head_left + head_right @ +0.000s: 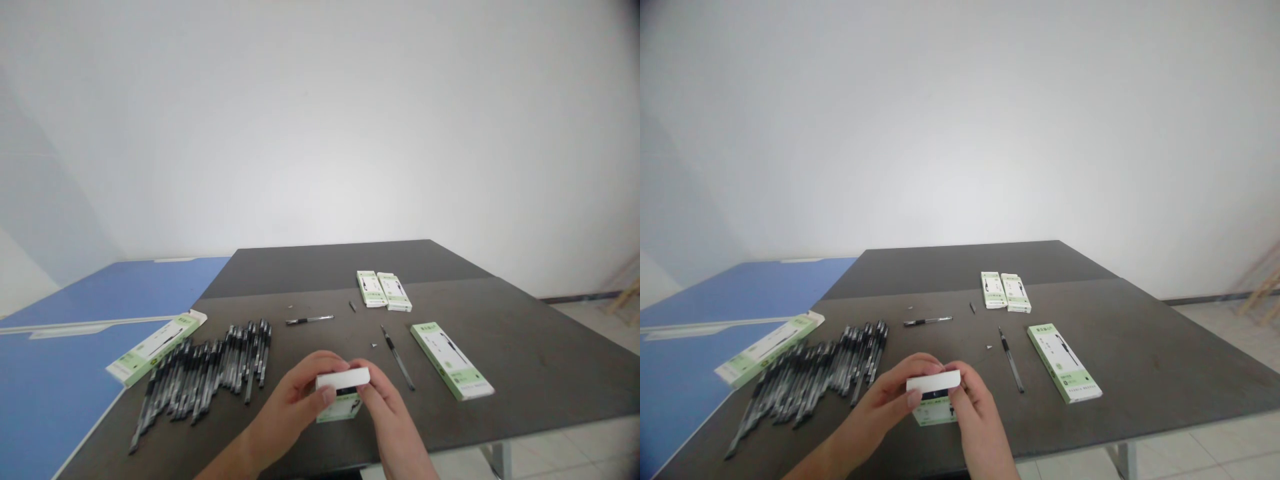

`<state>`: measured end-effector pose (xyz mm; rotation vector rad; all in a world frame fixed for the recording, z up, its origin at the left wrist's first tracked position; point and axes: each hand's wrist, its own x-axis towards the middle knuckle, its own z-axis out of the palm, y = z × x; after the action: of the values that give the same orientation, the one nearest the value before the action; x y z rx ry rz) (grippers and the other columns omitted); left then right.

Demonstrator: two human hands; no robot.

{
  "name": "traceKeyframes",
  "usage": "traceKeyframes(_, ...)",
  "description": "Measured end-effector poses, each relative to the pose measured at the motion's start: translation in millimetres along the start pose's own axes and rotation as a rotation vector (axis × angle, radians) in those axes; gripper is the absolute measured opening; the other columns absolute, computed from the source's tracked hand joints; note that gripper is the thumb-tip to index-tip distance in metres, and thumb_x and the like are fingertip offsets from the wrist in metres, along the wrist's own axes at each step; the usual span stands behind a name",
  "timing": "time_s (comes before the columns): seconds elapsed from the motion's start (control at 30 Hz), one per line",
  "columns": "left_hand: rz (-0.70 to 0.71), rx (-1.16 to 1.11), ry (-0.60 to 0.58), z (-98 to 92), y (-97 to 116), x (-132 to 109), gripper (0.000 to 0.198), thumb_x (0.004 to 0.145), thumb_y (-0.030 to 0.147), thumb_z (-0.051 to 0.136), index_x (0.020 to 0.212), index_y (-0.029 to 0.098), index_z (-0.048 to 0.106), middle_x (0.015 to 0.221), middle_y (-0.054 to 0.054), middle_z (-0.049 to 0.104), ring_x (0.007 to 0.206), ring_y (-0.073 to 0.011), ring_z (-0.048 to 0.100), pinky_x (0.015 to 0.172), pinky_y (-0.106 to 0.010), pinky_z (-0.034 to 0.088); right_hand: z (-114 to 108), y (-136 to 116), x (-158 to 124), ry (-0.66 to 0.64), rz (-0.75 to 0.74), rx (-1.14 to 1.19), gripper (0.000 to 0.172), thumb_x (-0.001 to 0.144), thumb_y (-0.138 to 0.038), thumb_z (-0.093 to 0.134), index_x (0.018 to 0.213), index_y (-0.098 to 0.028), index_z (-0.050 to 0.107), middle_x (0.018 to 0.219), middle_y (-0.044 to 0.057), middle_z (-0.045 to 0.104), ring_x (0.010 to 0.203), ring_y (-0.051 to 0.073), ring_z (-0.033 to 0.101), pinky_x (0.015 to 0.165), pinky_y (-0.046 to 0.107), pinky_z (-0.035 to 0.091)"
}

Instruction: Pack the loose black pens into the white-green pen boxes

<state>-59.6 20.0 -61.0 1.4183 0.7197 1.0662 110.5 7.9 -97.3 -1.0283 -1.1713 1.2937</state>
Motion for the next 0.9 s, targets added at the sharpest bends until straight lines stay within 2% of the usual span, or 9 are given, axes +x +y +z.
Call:
traceKeyframes(0.1,-0.001,0.065,0.074,-0.8,0,-1,0.021,0.085,0.031,0.063,0.104,0.026,0.071,0.114,-0.004,0.063,0.106,-0.0203,0.058,0.09,-0.028,0.045,-1,3,1,-0.012,0.004,-0.001,0.031,0.087,-0.048,0.057,0.107,-0.027,0.066,0.108,0.002,0.07,0.103,0.022,0.062,0.084,0.028,0.051)
traceKeyframes(0.3,0.009,0.141,0.031,-4.1,9,1,0.019,0.085,0.027,0.063,0.1,0.025,0.074,0.116,-0.006,0.065,0.11,-0.0232,0.059,0.096,-0.033,0.046,-9,4,-1,-0.156,-0.11,0.158,0.045,0.086,-0.046,0.059,0.129,-0.033,0.053,0.135,0.003,0.057,0.128,0.024,0.048,0.103,0.036,0.042)
traceKeyframes(0.43,0.049,0.24,-0.041,-5.7,13,1,0.023,0.088,0.027,0.06,0.108,0.027,0.072,0.119,-0.006,0.064,0.113,-0.0222,0.058,0.097,-0.032,0.047,-9,-7,2,-0.066,-0.212,-0.075,0.022,0.089,-0.039,0.057,0.105,-0.03,0.069,0.125,0.005,0.063,0.12,0.023,0.054,0.103,0.037,0.043)
traceKeyframes(0.5,0.098,0.329,-0.071,-7.7,13,1,0.025,0.089,0.026,0.058,0.111,0.028,0.07,0.12,-0.006,0.064,0.114,-0.0216,0.058,0.098,-0.032,0.046,-9,-10,4,-0.042,-0.252,-0.162,0.02,0.091,-0.036,0.055,0.097,-0.028,0.072,0.119,0.006,0.066,0.114,0.024,0.058,0.099,0.037,0.046)
traceKeyframes(0.67,0.263,0.678,-0.118,-15.8,10,-2,0.034,0.093,0.02,0.048,0.121,0.03,0.063,0.126,-0.006,0.061,0.116,-0.0194,0.057,0.101,-0.032,0.044,-17,-5,5,-0.064,-0.464,-0.42,0.025,0.092,-0.025,0.053,0.109,-0.034,0.069,0.121,0.004,0.066,0.113,0.02,0.06,0.097,0.032,0.048)
traceKeyframes(0.77,0.374,0.881,-0.206,-17.9,13,-2,0.039,0.092,0.018,0.049,0.127,0.032,0.057,0.127,-0.006,0.062,0.116,-0.0188,0.057,0.101,-0.032,0.044,-25,-2,1,-0.095,-0.593,-0.578,0.033,0.092,-0.018,0.053,0.118,-0.035,0.064,0.125,0.003,0.064,0.115,0.018,0.06,0.098,0.031,0.048)
traceKeyframes(0.83,0.418,0.97,-0.273,-18.1,16,-3,0.04,0.091,0.02,0.052,0.129,0.033,0.055,0.127,-0.005,0.062,0.115,-0.0193,0.057,0.1,-0.032,0.044,-30,-2,0,-0.095,-0.64,-0.63,0.035,0.09,-0.017,0.055,0.12,-0.035,0.063,0.126,0.003,0.064,0.114,0.019,0.06,0.097,0.031,0.049)
traceKeyframes(0.9,0.434,1.027,-0.283,-18.5,16,-3,0.042,0.091,0.021,0.052,0.131,0.035,0.053,0.129,-0.004,0.062,0.116,-0.0198,0.057,0.1,-0.032,0.044,-32,-1,0,-0.094,-0.641,-0.644,0.035,0.089,-0.018,0.057,0.12,-0.034,0.064,0.125,0.004,0.064,0.114,0.019,0.061,0.097,0.031,0.05)
